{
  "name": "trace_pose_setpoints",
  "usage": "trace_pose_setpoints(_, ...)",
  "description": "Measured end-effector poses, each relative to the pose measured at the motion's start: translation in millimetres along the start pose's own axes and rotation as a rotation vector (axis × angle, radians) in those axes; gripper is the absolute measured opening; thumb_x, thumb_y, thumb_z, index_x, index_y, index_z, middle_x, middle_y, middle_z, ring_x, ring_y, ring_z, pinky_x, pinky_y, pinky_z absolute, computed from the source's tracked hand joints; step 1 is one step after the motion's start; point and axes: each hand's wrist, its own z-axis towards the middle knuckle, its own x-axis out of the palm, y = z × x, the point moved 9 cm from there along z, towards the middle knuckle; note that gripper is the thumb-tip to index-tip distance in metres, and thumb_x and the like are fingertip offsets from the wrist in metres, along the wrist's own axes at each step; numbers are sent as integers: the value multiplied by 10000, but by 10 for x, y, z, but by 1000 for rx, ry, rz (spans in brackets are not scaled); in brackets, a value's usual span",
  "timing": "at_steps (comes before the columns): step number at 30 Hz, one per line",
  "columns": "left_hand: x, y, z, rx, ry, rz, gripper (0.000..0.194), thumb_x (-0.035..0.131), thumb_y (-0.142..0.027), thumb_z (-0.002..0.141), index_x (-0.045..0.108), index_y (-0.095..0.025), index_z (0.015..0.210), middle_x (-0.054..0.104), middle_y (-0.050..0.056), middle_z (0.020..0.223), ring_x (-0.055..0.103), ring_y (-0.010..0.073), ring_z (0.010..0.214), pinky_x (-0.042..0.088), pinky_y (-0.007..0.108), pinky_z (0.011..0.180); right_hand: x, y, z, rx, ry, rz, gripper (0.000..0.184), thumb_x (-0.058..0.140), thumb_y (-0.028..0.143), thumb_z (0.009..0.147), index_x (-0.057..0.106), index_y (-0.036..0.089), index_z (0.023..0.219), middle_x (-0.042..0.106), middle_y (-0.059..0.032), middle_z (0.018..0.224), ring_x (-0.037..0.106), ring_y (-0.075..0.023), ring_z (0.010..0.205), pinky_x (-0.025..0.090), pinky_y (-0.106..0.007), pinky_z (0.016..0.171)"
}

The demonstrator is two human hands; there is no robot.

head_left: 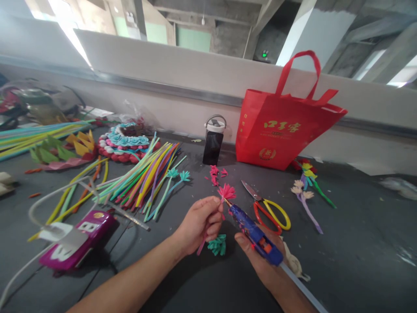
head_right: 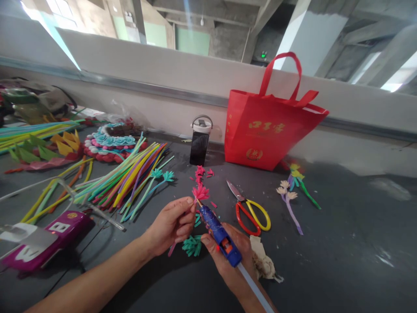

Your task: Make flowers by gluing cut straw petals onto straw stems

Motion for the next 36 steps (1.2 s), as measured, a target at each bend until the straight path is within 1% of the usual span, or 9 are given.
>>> trace_pose_setpoints(5, -5, 0, 2, -10, -1, -6, 237, 505, -364, 920, 490, -191, 760, 267, -99, 507, 193, 47, 364, 202, 137, 283, 20, 43, 7, -62, 43, -33, 310, 648, 378, 852, 532, 215, 615, 519, 50, 526, 487, -105, 452, 385, -211, 448)
trace_pose_setpoints(8, -11, 1, 3, -8, 0, -9, 231, 509, -357, 917, 491, -190, 759, 266, -101, 506, 192, 47, 363, 202, 140, 284, 13, 57, 14, -86, 43, -61, 302, 643, 374, 858, 542, 214, 622, 527, 46, 536, 495, -108, 462, 394, -212, 458)
trace_pose_setpoints(13, -31, 20, 5, -13, 8, -16, 227, 519, -368, 912, 491, -195, 767, 256, -103, 506, 184, 50, 365, 188, 147, 286, 37, 28, 23, -66, 54, -59, 331, 642, 377, 860, 521, 207, 603, 504, 50, 525, 486, -103, 464, 391, -208, 460)
trace_pose_setpoints(22, -20, 20, 1, -52, 17, -50, 213, 509, -348, 913, 479, -194, 768, 242, -101, 524, 170, 51, 389, 184, 144, 296, 58, -20, -1, -64, 61, -21, 296, 644, 354, 858, 536, 206, 626, 525, 46, 552, 481, -101, 476, 392, -210, 467)
trace_pose_setpoints(27, 20, 43, -11, -92, 56, -71, 223, 495, -336, 921, 462, -196, 750, 183, -105, 523, 129, 50, 391, 146, 143, 297, 63, -38, 16, -33, 77, -18, 289, 644, 354, 854, 550, 205, 624, 541, 41, 547, 496, -108, 479, 402, -212, 466)
trace_pose_setpoints(31, 12, 44, -9, -96, 69, -88, 225, 500, -339, 919, 456, -198, 749, 159, -106, 529, 110, 50, 394, 135, 143, 299, 52, -11, 20, -36, 52, -14, 290, 648, 363, 844, 564, 205, 617, 550, 40, 544, 499, -108, 475, 410, -216, 469)
trace_pose_setpoints(36, 29, 49, -6, -118, 95, -111, 228, 518, -345, 910, 456, -198, 748, 145, -108, 535, 95, 47, 392, 126, 145, 301, 23, -20, 3, 21, -25, 10, 336, 663, 394, 821, 530, 205, 578, 488, 52, 510, 463, -103, 454, 385, -222, 452)
